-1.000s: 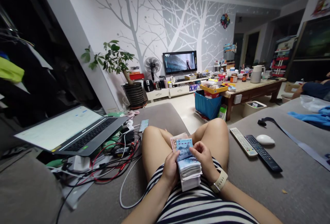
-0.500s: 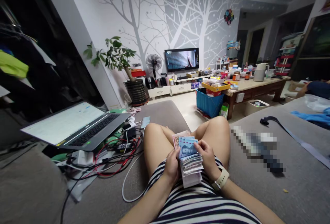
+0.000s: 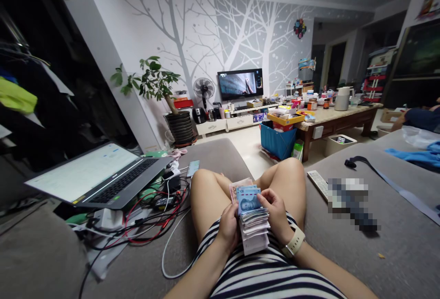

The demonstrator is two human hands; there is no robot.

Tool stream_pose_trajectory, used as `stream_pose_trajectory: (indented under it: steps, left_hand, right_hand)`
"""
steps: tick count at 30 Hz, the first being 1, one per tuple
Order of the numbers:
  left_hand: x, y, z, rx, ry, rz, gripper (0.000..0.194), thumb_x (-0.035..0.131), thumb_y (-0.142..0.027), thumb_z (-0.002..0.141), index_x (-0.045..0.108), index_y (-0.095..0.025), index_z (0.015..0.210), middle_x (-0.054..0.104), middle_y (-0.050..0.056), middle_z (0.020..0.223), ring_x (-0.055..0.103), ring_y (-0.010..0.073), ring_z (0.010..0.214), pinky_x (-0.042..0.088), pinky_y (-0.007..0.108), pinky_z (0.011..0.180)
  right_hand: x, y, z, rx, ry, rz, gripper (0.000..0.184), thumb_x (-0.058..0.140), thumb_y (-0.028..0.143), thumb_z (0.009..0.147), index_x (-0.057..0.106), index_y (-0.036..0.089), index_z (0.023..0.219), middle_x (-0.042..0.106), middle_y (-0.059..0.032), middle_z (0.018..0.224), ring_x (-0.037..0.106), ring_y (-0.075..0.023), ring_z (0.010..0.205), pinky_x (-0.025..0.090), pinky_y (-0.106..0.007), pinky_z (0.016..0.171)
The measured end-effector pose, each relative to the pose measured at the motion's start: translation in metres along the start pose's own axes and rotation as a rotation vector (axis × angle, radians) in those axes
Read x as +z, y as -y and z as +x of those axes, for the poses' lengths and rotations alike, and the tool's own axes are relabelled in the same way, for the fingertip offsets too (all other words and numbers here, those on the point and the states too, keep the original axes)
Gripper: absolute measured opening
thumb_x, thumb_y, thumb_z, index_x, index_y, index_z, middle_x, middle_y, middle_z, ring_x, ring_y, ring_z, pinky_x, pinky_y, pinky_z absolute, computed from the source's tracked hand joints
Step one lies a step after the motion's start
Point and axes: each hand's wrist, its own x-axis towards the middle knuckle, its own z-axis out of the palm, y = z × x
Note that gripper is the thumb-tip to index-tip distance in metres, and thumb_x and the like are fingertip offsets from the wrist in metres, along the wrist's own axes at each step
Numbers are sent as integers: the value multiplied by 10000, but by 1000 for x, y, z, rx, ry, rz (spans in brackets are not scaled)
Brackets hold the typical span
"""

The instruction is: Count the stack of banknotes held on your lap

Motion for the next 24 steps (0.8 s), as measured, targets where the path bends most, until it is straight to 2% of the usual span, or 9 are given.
stream_pose_trajectory:
  steps: [8, 15, 24]
  left_hand:
    - [-1, -1, 2, -24, 31, -43, 286, 721, -296, 633, 725, -125, 862, 760, 71, 778, 710, 284, 863, 541, 389, 805]
    - [2, -6, 0, -12, 39, -30, 275, 713, -292, 623, 733, -115, 832, 770, 97, 851, 705, 299, 891, 537, 394, 823]
    - [1, -2, 4, -41, 38, -64, 293, 715, -300, 642, 729, -118, 871, 772, 109, 896, 706, 314, 935, 543, 409, 834]
  right_hand:
    - [3, 5, -3, 12, 60, 73, 336, 701, 498, 779, 593, 181, 743, 573, 8, 672, 500, -152, 637, 423, -269, 607]
    - [4, 14, -5, -8, 124, 57, 377, 661, 521, 799, 572, 186, 652, 532, 19, 619, 465, -141, 610, 407, -257, 590]
    - [2, 6, -3, 4, 126, 83, 431, 615, 572, 823, 536, 192, 636, 501, 24, 597, 416, -128, 560, 369, -253, 550]
